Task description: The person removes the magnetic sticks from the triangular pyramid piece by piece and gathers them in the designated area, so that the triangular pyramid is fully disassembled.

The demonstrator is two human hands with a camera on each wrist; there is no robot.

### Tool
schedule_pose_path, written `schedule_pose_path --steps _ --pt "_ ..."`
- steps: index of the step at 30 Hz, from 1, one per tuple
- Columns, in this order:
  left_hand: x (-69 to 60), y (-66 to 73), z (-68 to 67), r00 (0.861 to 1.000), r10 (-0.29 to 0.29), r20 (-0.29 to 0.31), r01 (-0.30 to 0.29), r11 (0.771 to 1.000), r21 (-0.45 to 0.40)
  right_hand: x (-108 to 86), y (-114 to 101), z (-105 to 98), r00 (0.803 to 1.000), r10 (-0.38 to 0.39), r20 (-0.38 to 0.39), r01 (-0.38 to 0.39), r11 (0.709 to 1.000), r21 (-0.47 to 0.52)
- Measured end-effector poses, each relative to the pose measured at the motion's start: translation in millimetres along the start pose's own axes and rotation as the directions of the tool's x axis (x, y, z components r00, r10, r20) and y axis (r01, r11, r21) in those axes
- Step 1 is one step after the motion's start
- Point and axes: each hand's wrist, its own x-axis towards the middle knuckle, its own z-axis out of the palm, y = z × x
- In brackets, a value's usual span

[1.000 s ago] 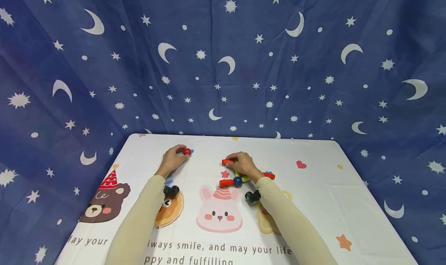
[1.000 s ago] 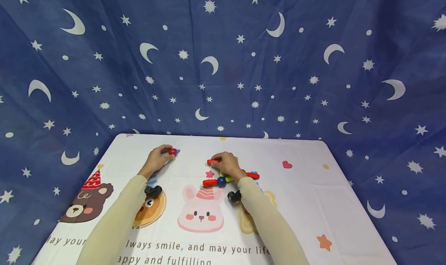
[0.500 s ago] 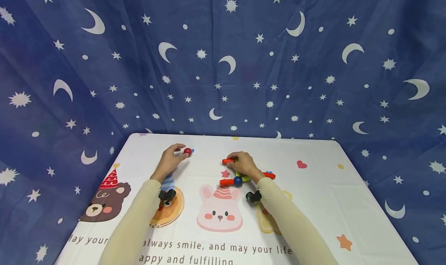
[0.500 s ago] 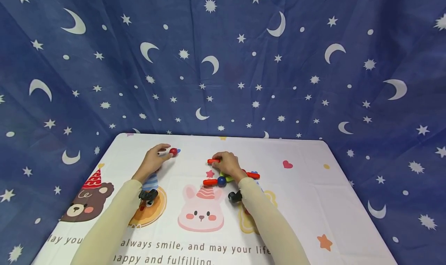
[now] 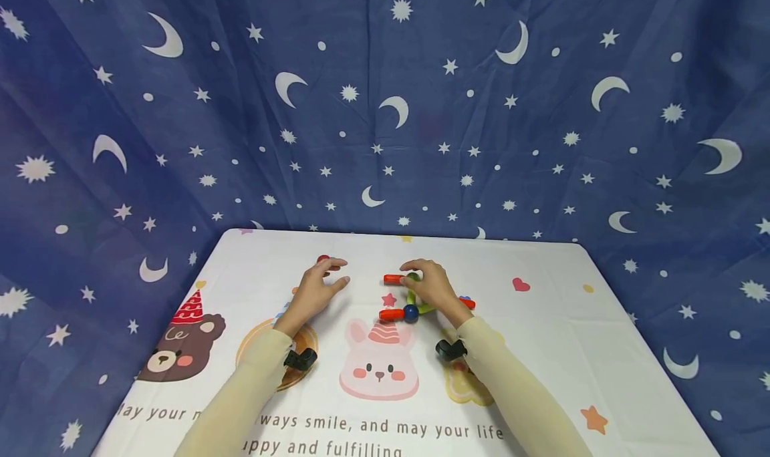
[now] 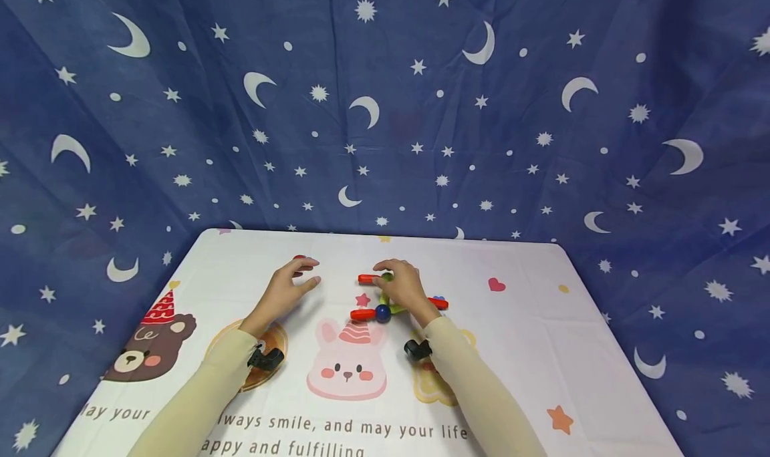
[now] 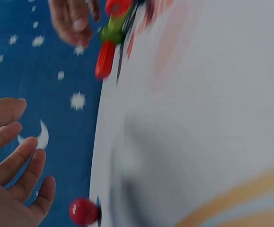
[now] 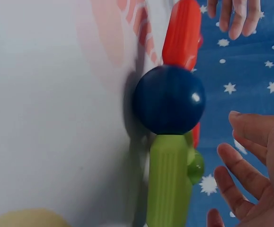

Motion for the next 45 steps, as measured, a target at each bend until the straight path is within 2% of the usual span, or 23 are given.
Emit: schedule_pose_path --steps 10,15,20,24,31,37,40,42,45 --pt "-19.5 25.3 32.6 0.998 0.028 0.052 -0.025 0.998 -0.049 -29.6 -5.3 -9.2 0.995 -0.079 -0.063 0.081 0.996 0.023" --pt "-27.7 29.8 47.0 0.994 0.011 0.104 -0.002 0.996 -0.087 -46.4 -4.1 -10.2 0.992 -0.096 -0.082 0.099 0.995 0.032" --pt "-32.4 28.4 58.1 0.987 -0.013 0.159 0.03 0.994 -0.104 -61.2 -3.2 -8.9 0.993 -0.081 -0.086 0.084 0.996 0.027" --pt "-32.8 27.0 63.3 0.976 -0.024 0.215 0.05 0.992 -0.113 -67.2 -2.4 -7.3 0.994 -0.077 -0.077 0.079 0.997 0.021" --pt "-31.9 27.1 69.9 0.967 -0.024 0.253 0.055 0.991 -0.118 -70.0 -1.1 -2.8 0.996 -0.066 -0.052 0.067 0.998 0.005" --pt "-34.9 28.0 78.0 0.945 -0.039 0.325 0.086 0.987 -0.134 -72.5 3.3 2.7 0.999 -0.015 -0.039 0.015 1.0 -0.022" --pt "-34.7 28.5 80.1 0.943 -0.043 0.329 0.082 0.991 -0.104 -72.8 4.4 4.5 0.999 -0.023 -0.038 0.023 1.0 -0.015" --pt "-33.7 29.0 80.7 0.948 -0.041 0.315 0.067 0.995 -0.072 -72.0 4.5 4.9 0.999 -0.031 -0.042 0.031 0.999 -0.008" --pt "-32.4 28.7 81.8 0.947 -0.046 0.319 0.07 0.996 -0.063 -71.0 4.8 5.2 0.999 -0.028 -0.043 0.028 1.0 -0.009"
